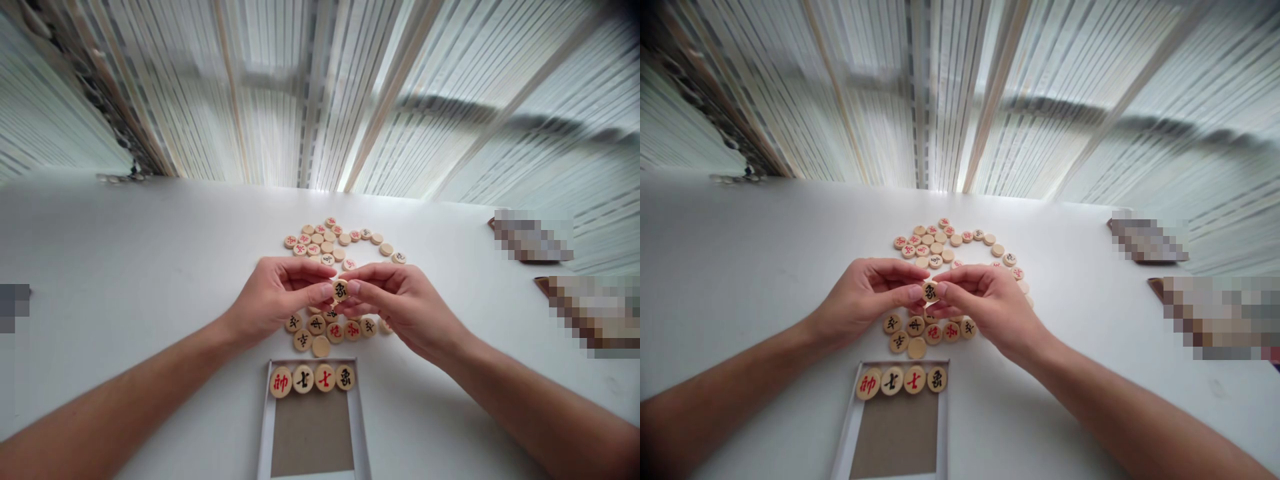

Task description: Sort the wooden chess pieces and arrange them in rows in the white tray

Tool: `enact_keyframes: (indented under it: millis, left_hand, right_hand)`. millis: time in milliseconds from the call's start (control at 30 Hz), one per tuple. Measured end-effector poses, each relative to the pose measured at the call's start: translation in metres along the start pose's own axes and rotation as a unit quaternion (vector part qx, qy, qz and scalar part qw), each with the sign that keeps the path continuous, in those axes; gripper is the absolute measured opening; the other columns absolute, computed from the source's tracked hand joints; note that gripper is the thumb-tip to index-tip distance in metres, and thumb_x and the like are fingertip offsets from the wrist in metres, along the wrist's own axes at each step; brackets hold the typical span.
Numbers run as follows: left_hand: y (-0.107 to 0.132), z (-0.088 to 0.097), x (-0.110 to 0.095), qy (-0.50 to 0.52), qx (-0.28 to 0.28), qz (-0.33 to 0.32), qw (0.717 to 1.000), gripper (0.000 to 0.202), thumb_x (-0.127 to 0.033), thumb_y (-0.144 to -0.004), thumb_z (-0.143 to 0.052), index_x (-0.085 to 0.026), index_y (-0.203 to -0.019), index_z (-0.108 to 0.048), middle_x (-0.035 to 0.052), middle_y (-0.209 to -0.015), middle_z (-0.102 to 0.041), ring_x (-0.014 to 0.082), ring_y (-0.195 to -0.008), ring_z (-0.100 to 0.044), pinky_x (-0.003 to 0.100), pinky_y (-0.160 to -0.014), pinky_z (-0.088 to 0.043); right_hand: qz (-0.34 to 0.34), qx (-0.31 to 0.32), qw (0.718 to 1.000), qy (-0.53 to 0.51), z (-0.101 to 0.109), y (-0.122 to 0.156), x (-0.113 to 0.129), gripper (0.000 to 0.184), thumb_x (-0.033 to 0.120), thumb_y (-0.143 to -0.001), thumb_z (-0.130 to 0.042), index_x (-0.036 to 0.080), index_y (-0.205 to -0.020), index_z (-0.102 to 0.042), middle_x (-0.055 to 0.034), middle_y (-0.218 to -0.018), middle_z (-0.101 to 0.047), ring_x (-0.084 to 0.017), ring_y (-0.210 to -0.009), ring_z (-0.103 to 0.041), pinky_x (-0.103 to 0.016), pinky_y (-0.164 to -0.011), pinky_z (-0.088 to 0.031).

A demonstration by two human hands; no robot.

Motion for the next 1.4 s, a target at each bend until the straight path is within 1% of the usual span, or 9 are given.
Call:
enact_keyframes:
  millis: [167,433,567,700,833,967,1067,1167,1400]
  left_hand:
    - [0.000,-0.001,-0.001,-0.018,0.008,-0.018,1.000,0.021,-0.019,-0.079,-0.092,-0.014,-0.098,-0.086,0.0061,-0.089,-0.084,0.0142,-0.079,-0.079,0.020,-0.076,-0.066]
    - [0.002,-0.006,-0.005,-0.020,0.015,-0.036,0.999,0.016,-0.017,-0.080,-0.090,-0.015,-0.095,-0.086,0.0056,-0.084,-0.084,0.0155,-0.076,-0.080,0.021,-0.074,-0.067]
    - [0.006,-0.014,-0.012,-0.036,0.015,-0.066,0.997,0.007,-0.012,-0.083,-0.086,-0.014,-0.090,-0.086,0.0050,-0.082,-0.084,0.0153,-0.077,-0.081,0.018,-0.074,-0.067]
    - [0.009,-0.018,-0.015,-0.045,0.008,-0.083,0.995,0.010,-0.010,-0.081,-0.087,-0.016,-0.089,-0.086,0.0035,-0.082,-0.084,0.0155,-0.079,-0.082,0.017,-0.075,-0.067]
    - [0.008,-0.018,-0.013,-0.039,0.012,-0.075,0.996,0.009,-0.012,-0.084,-0.085,-0.016,-0.092,-0.086,0.0042,-0.084,-0.084,0.0167,-0.080,-0.082,0.019,-0.077,-0.068]
    - [0.006,-0.015,-0.011,-0.029,0.005,-0.068,0.997,0.014,-0.015,-0.086,-0.084,-0.017,-0.100,-0.086,0.0056,-0.090,-0.085,0.0176,-0.084,-0.083,0.021,-0.078,-0.068]
    - [0.006,-0.013,-0.010,-0.027,-0.005,-0.072,0.997,0.017,-0.015,-0.084,-0.086,-0.017,-0.100,-0.086,0.0062,-0.094,-0.086,0.0169,-0.085,-0.082,0.018,-0.077,-0.067]
    - [0.005,-0.012,-0.008,-0.015,-0.002,-0.066,0.998,0.023,-0.015,-0.081,-0.089,-0.016,-0.104,-0.086,0.0076,-0.098,-0.086,0.0175,-0.088,-0.082,0.020,-0.080,-0.068]
    - [0.005,-0.011,-0.004,-0.018,0.016,-0.057,0.998,0.029,-0.017,-0.085,-0.087,-0.017,-0.113,-0.083,0.0100,-0.110,-0.084,0.0217,-0.096,-0.083,0.027,-0.088,-0.069]
  right_hand:
    - [0.015,-0.014,1.000,-0.002,0.002,-0.001,0.000,0.027,0.033,-0.076,-0.096,0.023,-0.099,-0.087,-0.0056,-0.084,-0.083,-0.016,-0.076,-0.081,-0.024,-0.075,-0.067]
    - [0.026,-0.027,0.999,0.015,0.002,0.002,-0.001,0.026,0.032,-0.073,-0.097,0.022,-0.095,-0.087,-0.0051,-0.083,-0.082,-0.016,-0.076,-0.079,-0.025,-0.076,-0.066]
    - [0.041,-0.038,0.998,0.038,0.003,0.002,-0.002,0.023,0.029,-0.068,-0.100,0.020,-0.084,-0.086,-0.0043,-0.075,-0.081,-0.014,-0.070,-0.075,-0.020,-0.064,-0.060]
    - [0.048,-0.051,0.996,0.056,0.004,0.002,-0.002,0.024,0.029,-0.066,-0.101,0.019,-0.081,-0.085,-0.0048,-0.072,-0.079,-0.013,-0.065,-0.071,-0.019,-0.058,-0.055]
    - [0.041,-0.039,0.998,0.028,0.002,0.001,-0.002,0.023,0.031,-0.070,-0.099,0.021,-0.086,-0.087,-0.0045,-0.075,-0.081,-0.014,-0.071,-0.074,-0.020,-0.066,-0.059]
    - [0.015,-0.010,1.000,-0.009,-0.001,0.001,-0.002,0.021,0.036,-0.079,-0.094,0.023,-0.094,-0.088,-0.0060,-0.084,-0.083,-0.016,-0.079,-0.078,-0.025,-0.078,-0.064]
    - [0.007,0.013,0.999,-0.035,-0.003,0.001,-0.002,0.019,0.034,-0.085,-0.090,0.023,-0.100,-0.088,-0.0074,-0.093,-0.084,-0.016,-0.085,-0.078,-0.027,-0.086,-0.064]
    - [0.002,0.017,0.998,-0.061,-0.003,0.001,-0.002,0.016,0.029,-0.088,-0.086,0.023,-0.103,-0.088,-0.0075,-0.097,-0.085,-0.015,-0.087,-0.078,-0.025,-0.087,-0.063]
    - [-0.015,0.000,0.997,-0.072,-0.002,0.002,0.001,0.022,0.027,-0.082,-0.091,0.024,-0.104,-0.087,-0.0064,-0.101,-0.085,-0.014,-0.089,-0.078,-0.025,-0.093,-0.062]
Point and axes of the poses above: each hand's wrist, its own y-axis away from the middle knuckle, its own z-axis out of the back of the hand, x = y × z, the point moved 5 cm from there along -y, towards the middle knuckle
